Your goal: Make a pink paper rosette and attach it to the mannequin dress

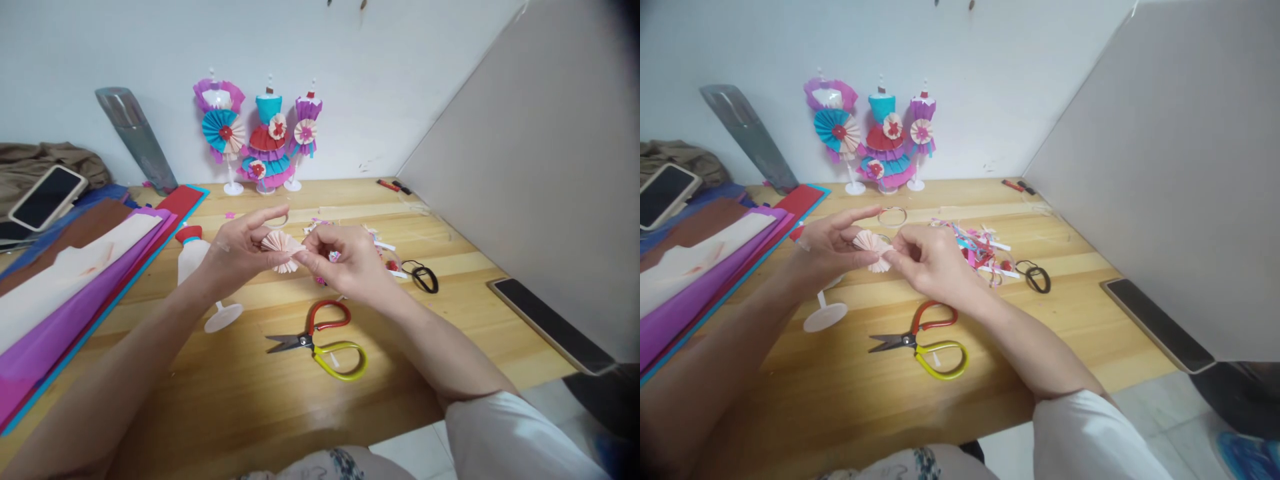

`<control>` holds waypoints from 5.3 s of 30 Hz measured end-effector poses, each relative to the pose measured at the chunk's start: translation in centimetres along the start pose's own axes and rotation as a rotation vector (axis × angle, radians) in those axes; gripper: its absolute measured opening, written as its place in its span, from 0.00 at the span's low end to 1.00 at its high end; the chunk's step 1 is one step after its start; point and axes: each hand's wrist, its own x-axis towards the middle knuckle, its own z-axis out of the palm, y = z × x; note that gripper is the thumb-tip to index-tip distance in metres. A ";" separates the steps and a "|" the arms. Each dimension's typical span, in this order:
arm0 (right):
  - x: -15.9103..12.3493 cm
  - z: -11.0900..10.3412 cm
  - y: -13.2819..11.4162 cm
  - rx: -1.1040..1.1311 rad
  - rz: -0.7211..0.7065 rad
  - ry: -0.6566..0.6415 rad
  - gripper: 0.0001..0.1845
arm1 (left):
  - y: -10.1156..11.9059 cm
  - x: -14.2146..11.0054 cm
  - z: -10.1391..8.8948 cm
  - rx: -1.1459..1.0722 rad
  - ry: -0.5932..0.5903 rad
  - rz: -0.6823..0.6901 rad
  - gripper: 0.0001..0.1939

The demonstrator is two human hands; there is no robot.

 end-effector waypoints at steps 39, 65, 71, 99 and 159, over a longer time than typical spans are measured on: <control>1.1 1.0 1.3 0.399 0.160 0.012 0.21 | -0.6 0.0 0.9 -0.139 0.059 -0.013 0.38; 1.1 0.9 1.0 0.434 0.228 0.028 0.16 | -0.5 -0.1 1.3 -0.149 0.209 -0.006 0.28; 1.1 1.1 1.2 0.402 0.252 0.004 0.15 | -0.6 0.2 0.9 -0.182 0.245 -0.026 0.28; 1.5 0.9 2.0 0.326 0.201 -0.013 0.12 | -1.1 0.1 1.1 0.076 0.113 0.089 0.34; 0.4 1.6 1.4 0.137 -0.159 0.173 0.05 | -2.4 -0.2 1.2 0.641 0.094 0.229 0.32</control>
